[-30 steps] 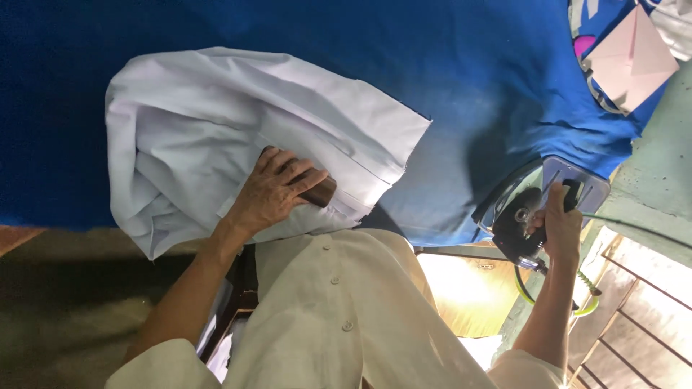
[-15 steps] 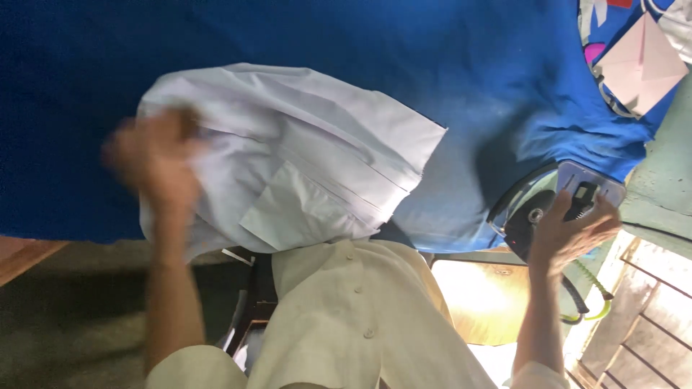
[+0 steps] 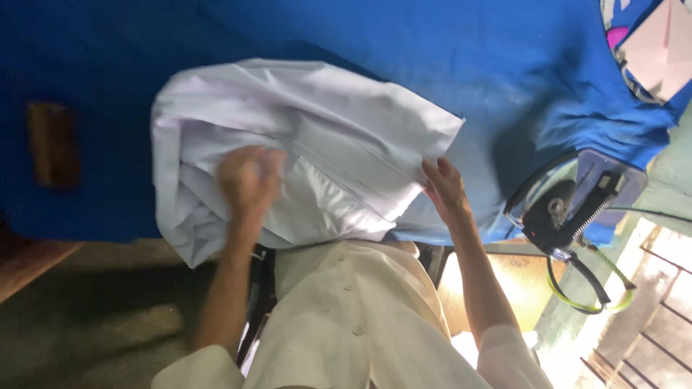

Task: The person irons a white shirt on a blue-covered ironing board using a steam iron. They repeatedly smooth and reposition the shirt, using a wooden block to press seams while ironing different sections.

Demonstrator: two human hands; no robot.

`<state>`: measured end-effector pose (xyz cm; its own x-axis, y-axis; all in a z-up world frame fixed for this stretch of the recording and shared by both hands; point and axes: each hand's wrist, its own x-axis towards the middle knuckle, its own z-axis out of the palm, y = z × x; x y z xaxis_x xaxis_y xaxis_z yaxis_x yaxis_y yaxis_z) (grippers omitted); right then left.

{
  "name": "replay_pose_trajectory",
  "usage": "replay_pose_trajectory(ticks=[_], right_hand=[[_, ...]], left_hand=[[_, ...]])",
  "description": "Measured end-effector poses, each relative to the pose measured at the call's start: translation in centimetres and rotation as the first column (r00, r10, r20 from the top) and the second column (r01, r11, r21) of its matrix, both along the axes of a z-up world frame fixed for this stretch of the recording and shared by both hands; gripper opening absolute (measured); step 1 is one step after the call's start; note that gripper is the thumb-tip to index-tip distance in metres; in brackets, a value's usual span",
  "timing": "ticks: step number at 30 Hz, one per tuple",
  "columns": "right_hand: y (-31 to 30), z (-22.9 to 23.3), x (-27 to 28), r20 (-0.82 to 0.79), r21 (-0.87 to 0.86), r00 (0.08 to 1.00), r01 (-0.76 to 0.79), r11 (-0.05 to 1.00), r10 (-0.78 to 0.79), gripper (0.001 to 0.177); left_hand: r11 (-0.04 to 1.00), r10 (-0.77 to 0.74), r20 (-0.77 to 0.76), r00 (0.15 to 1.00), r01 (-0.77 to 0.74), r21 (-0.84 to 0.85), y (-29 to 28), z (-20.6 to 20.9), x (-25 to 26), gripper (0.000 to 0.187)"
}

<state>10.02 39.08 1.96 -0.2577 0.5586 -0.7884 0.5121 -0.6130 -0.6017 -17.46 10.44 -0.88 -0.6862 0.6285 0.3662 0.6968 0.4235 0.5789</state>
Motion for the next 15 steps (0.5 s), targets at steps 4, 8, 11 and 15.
replay_pose_trajectory(ticks=[4, 8, 11, 15], right_hand=[[1.3, -3.1, 0.4, -0.208, 0.204, 0.978, 0.064, 0.977, -0.02, 0.055], [3.9, -2.6, -3.2, -0.166, 0.598, 0.983, 0.034, 0.801, 0.083, 0.045], [3.4, -3.5, -4.0, 0.409, 0.876, 0.907, -0.421, 0.237, 0.098, 0.075], [-5.8, -2.1, -3.2, 0.951, 0.265, 0.262, -0.964, 0.001, 0.164, 0.057]], left_hand=[[0.994, 0.1, 0.3, 0.949, -0.083, -0.069, 5.3, -1.3, 2.7, 0.027], [0.995, 0.095, -0.01, 0.995, -0.095, -0.003, 7.9, -2.6, -0.7, 0.025], [0.993, 0.114, -0.065, 0.991, -0.115, -0.005, 8.7, -0.5, -1.2, 0.028], [1.0, 0.008, -0.31, 0.951, -0.005, 0.01, 7.6, 1.7, 6.2, 0.022]])
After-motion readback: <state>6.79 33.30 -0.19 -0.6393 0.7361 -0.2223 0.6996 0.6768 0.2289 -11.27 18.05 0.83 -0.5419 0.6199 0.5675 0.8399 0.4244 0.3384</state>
